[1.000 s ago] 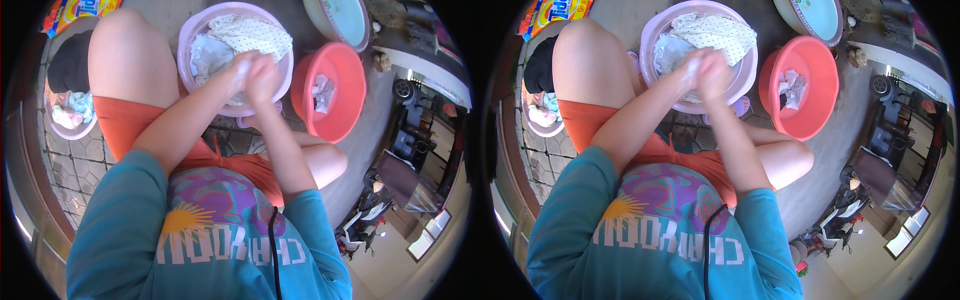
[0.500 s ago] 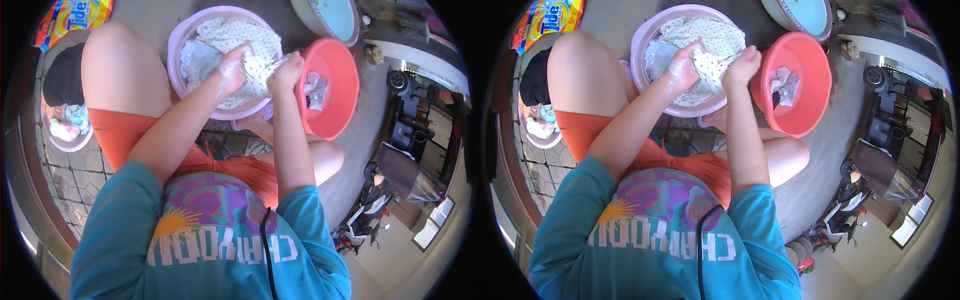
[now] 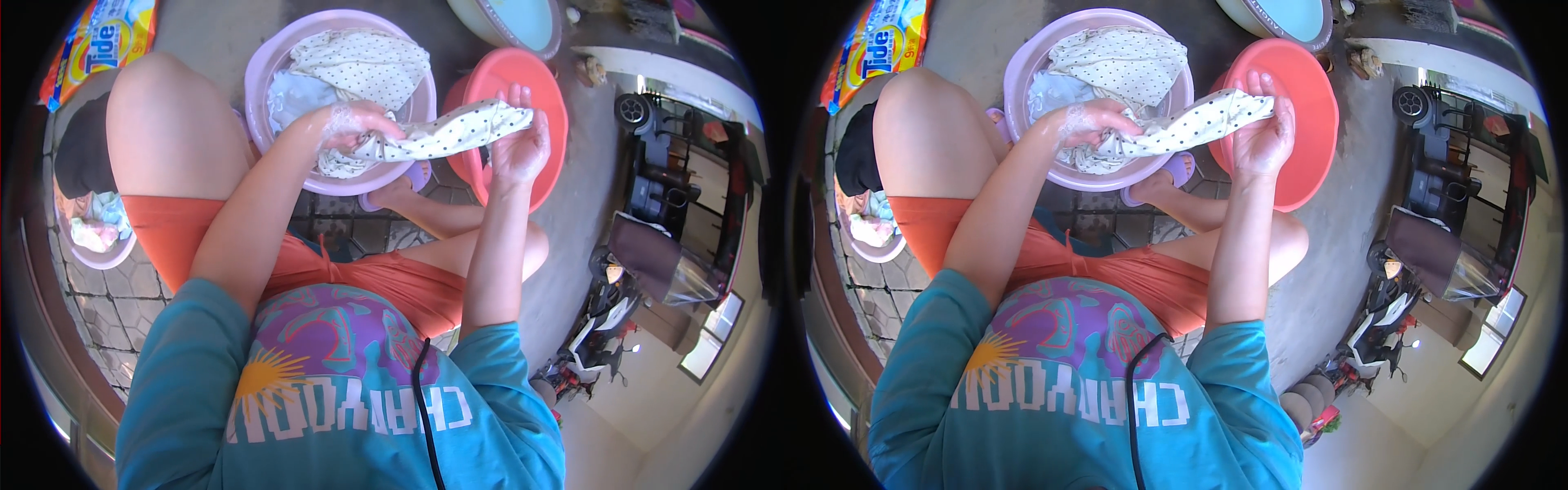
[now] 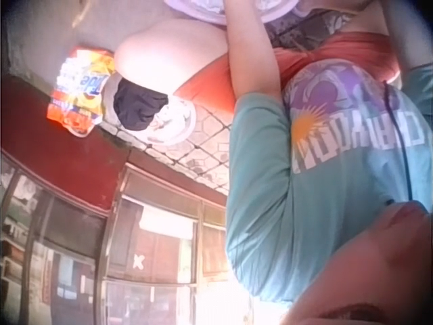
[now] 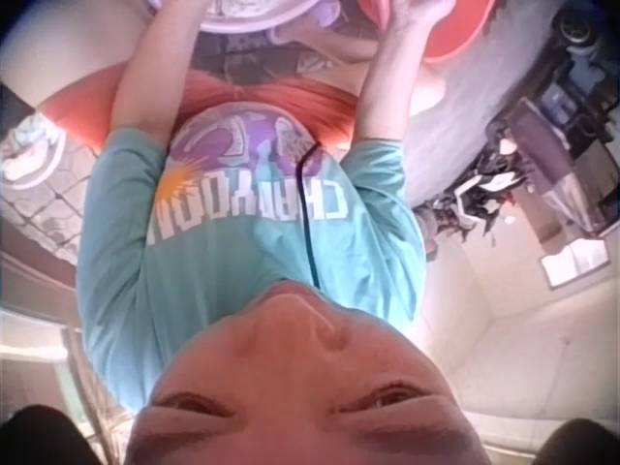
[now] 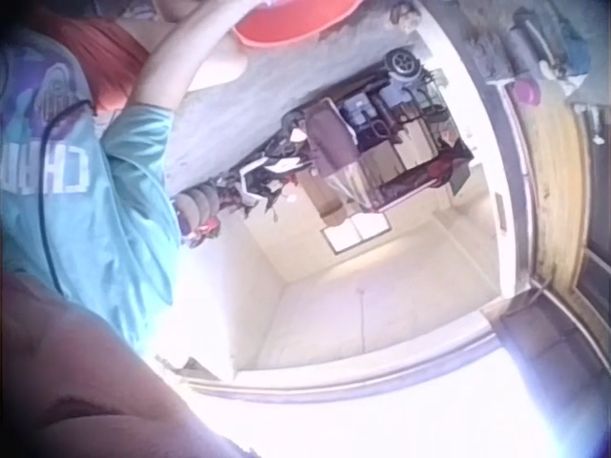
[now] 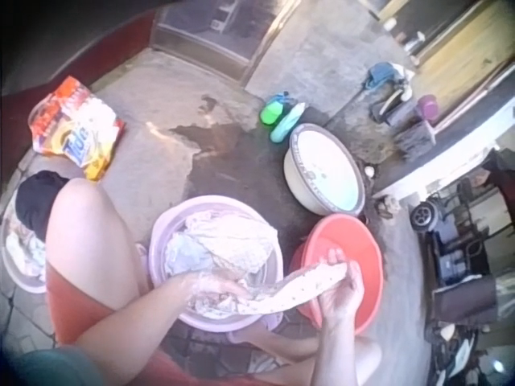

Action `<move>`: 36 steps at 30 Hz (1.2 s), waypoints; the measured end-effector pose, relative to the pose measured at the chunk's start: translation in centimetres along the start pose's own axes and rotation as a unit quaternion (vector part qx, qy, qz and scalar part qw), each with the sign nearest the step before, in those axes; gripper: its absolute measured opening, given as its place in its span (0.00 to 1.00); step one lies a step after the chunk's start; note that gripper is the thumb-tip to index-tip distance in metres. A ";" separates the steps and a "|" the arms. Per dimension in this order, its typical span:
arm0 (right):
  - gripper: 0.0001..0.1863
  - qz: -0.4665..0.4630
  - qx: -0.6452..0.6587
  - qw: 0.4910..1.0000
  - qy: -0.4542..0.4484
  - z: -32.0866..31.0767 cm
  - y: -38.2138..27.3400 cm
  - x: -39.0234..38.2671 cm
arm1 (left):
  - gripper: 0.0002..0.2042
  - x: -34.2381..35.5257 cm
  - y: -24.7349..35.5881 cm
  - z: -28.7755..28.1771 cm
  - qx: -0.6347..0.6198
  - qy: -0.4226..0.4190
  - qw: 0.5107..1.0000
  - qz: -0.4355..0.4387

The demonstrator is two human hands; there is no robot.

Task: Hand-washing a white polka-dot garment in a pink plastic basin with water and detergent.

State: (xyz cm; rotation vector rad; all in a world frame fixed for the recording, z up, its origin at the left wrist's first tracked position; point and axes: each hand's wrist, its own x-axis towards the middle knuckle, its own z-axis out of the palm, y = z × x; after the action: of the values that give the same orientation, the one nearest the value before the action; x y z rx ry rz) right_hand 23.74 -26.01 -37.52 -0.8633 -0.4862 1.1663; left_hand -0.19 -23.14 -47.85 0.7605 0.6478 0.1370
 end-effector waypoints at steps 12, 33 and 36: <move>0.07 -0.052 -0.289 0.955 -0.024 -1.0 -2.2 -1.3 | 0.15 -3.1 3.9 -0.1 -0.201 0.080 0.876 0.430; 0.20 0.251 -0.580 0.742 -0.223 -1.1 3.5 -2.3 | 0.14 -2.8 4.0 2.4 -0.208 0.049 0.891 0.401; 0.17 0.178 -0.413 0.871 -0.196 -1.8 4.0 -3.5 | 0.14 -3.1 4.1 0.3 -0.269 0.113 0.844 0.450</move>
State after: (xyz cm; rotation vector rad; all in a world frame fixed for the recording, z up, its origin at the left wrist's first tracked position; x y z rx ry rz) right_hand 21.48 -29.30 -41.44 -1.5009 -1.2599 1.5031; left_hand -2.05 -21.42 -43.39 0.4433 0.3890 1.2453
